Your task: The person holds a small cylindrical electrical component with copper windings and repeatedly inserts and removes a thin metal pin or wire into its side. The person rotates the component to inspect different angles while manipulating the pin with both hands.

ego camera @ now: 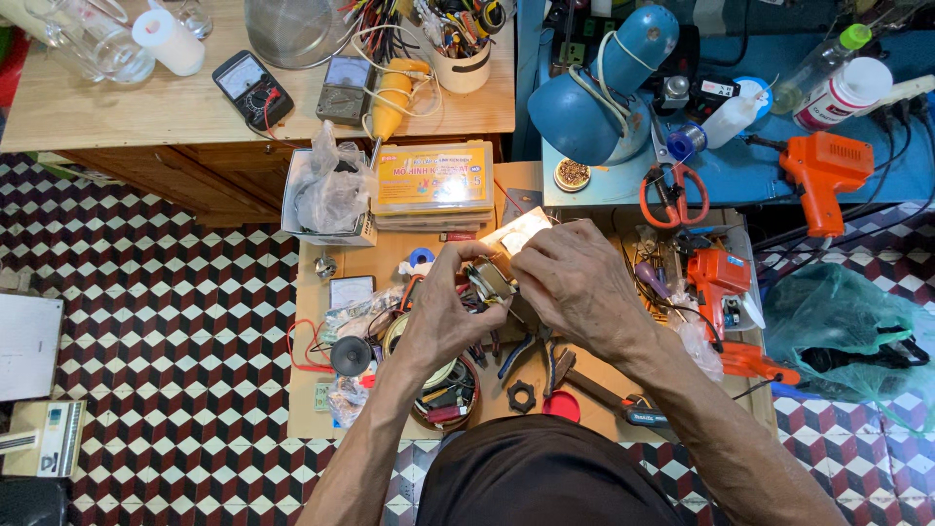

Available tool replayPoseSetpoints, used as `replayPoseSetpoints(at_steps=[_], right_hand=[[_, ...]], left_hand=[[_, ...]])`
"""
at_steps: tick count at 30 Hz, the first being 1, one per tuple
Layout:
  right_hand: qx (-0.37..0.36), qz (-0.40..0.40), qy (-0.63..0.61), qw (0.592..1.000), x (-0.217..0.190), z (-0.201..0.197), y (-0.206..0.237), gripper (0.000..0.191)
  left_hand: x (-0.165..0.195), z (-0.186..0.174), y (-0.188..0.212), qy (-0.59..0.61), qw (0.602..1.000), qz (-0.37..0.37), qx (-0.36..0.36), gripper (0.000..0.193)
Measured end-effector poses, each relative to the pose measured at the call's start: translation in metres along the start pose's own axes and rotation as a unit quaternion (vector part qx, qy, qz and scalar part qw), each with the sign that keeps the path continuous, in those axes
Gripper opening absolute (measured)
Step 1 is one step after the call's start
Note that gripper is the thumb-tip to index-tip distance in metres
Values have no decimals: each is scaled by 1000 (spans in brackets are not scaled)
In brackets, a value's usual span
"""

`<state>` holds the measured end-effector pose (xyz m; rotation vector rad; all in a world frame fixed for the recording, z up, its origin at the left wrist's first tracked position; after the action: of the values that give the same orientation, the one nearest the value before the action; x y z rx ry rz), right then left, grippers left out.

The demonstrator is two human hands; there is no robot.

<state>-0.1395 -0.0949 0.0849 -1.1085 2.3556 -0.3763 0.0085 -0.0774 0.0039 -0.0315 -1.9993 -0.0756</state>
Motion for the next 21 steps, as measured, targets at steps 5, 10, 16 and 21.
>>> replayPoseSetpoints(at_steps=[5, 10, 16, 21], right_hand=[[-15, 95, -75, 992, 10, 5, 0, 15], [49, 234, -260, 936, 18, -18, 28, 34], [163, 403, -358, 826, 31, -8, 84, 30], [78, 463, -459, 754, 41, 56, 97, 30]], left_hand=[[8, -3, 0, -64, 997, 35, 34, 62], [10, -11, 2, -23, 998, 18, 63, 62], [9, -15, 6, 4, 997, 9, 75, 64], [4, 1, 10, 29, 998, -12, 54, 63]])
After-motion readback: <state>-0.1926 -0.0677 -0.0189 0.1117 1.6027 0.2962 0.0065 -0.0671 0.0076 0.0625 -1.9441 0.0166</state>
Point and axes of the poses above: each hand's wrist, its own y-axis away from the middle knuckle, its own z-axis out of the palm, x = y × z, the point moved 7 cm from there along -y, towards the middle knuckle, and after that the axes turned 1 degree about y, right-handed, at the moved point
